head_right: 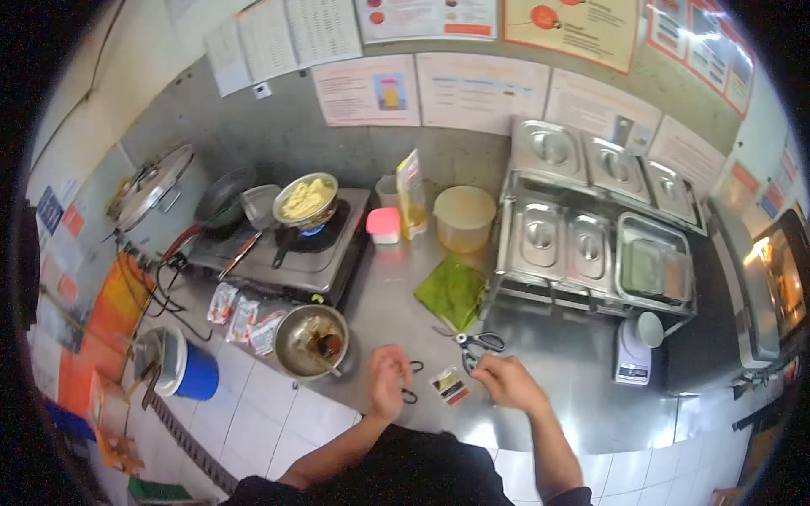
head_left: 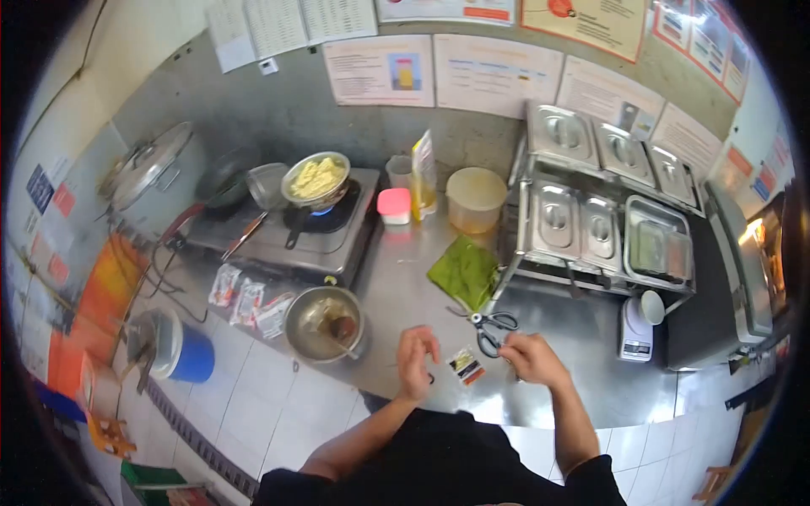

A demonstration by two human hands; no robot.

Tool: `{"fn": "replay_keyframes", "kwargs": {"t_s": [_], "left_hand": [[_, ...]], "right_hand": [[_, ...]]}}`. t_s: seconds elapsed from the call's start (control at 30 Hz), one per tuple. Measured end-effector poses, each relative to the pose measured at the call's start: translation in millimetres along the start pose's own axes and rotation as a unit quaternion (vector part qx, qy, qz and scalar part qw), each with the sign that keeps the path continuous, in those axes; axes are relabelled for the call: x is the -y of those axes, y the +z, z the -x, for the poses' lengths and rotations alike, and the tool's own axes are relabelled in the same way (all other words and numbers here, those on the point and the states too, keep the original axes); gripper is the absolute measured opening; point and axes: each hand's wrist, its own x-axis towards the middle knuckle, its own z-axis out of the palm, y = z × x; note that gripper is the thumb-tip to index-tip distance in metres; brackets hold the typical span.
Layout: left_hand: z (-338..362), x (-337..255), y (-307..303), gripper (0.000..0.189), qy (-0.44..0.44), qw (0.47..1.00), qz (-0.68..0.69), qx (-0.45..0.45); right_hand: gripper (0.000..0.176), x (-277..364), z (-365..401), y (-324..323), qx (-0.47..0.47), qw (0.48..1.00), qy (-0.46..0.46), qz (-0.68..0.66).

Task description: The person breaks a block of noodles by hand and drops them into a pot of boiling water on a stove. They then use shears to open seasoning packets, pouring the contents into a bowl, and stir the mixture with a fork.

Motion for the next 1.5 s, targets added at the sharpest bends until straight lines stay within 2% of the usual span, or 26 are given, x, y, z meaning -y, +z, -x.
{"fn": "replay_keyframes", "kwargs": {"t_s": [0.03,0.07,0.1,0.13,0.17,0.2,0.27,0.3,0.33,0.4,0.43,0.57,0.63,0.73,0.8,0.87,0.97,1.0,1.07,1.1,1.13,1.17,1.27,1.3,1.5], "left_hand": [[-13,2,4,0.038,0.02,1.0,-0.006,0.006],[-20,2,10,0.038,0.02,1.0,0.001,0.012],[-12,-5,11,0.038,-0.02,1.0,-0.011,0.005],[-13,-7,12,0.037,-0.048,0.999,-0.024,0.003],[-11,4,5,0.041,-0.036,0.998,-0.029,0.041],[-19,2,10,0.041,-0.032,0.998,-0.026,0.047],[-10,-4,18,0.048,-0.04,0.982,-0.075,0.166],[-10,-5,18,0.053,-0.074,0.971,-0.064,0.217],[-11,-9,20,0.053,-0.077,0.97,-0.068,0.219],[-11,-21,24,0.048,-0.202,0.939,-0.04,0.277],[-11,-15,17,0.046,-0.183,0.935,-0.088,0.29],[-10,-21,17,0.037,-0.189,0.938,-0.056,0.286],[-7,-20,21,0.025,-0.198,0.943,-0.096,0.251],[-9,-15,14,0.017,-0.216,0.935,-0.135,0.247],[-8,-17,15,0.017,-0.195,0.942,-0.143,0.232],[-7,-18,14,0.018,-0.174,0.949,-0.151,0.216],[-5,-11,8,0.021,-0.147,0.964,-0.144,0.167],[-4,-7,6,0.018,-0.147,0.969,-0.121,0.156],[0,0,7,0.017,-0.146,0.974,-0.098,0.145],[2,3,15,0.02,-0.177,0.979,0.063,0.081],[3,6,21,0.024,-0.202,0.954,0.221,0.016],[4,7,25,0.024,-0.2,0.954,0.221,0.017],[10,9,35,0.039,-0.248,0.868,0.428,0.051],[10,12,40,0.038,-0.239,0.899,0.366,0.025],[-6,4,41,0.037,-0.271,0.907,0.321,-0.037]], "right_hand": [[0.012,-38,13,9,0.026,0.931,0.024,-0.363],[0.013,-58,25,14,0.053,0.729,0.046,-0.681],[0.013,-23,11,14,0.052,0.919,0.035,-0.388],[0.013,9,-18,10,0.049,0.998,0.013,-0.043],[0.012,7,-17,16,0.044,0.997,-0.036,-0.055],[0.012,16,-24,7,0.038,0.997,-0.037,-0.05],[0.014,51,-21,-6,0.061,0.986,0.001,-0.153],[0.014,62,-24,-6,0.12,0.983,0.035,-0.137],[0.014,62,-23,-1,0.119,0.982,0.035,-0.142],[0.015,63,-25,7,0.091,0.99,-0.077,-0.081],[0.013,65,-25,8,0.048,0.991,-0.103,-0.074],[0.013,68,-22,7,0.056,0.992,-0.108,-0.023],[0.013,70,-22,5,0.062,0.993,-0.094,-0.03],[0.013,69,-21,4,0.062,0.995,-0.069,-0.049],[0.013,73,-20,1,0.057,0.995,-0.057,-0.061],[0.016,81,-20,-7,0.09,0.988,0.02,-0.123],[0.018,67,-15,-9,0.099,0.989,0.026,-0.107],[0.018,66,-14,-7,0.099,0.989,0.025,-0.107],[0.017,69,-14,-1,0.029,0.991,0.009,-0.134],[0.017,72,-14,0,0.028,0.991,0.007,-0.133],[0.014,77,-15,2,-0.003,0.983,0.041,-0.18],[0.013,81,-16,4,-0.033,0.97,0.076,-0.227],[0.015,77,-18,24,-0.08,0.953,0.109,-0.27],[0.017,79,-20,22,-0.093,0.977,0.056,-0.181],[0.018,76,-16,47,-0.135,0.974,0.078,-0.165]]}}
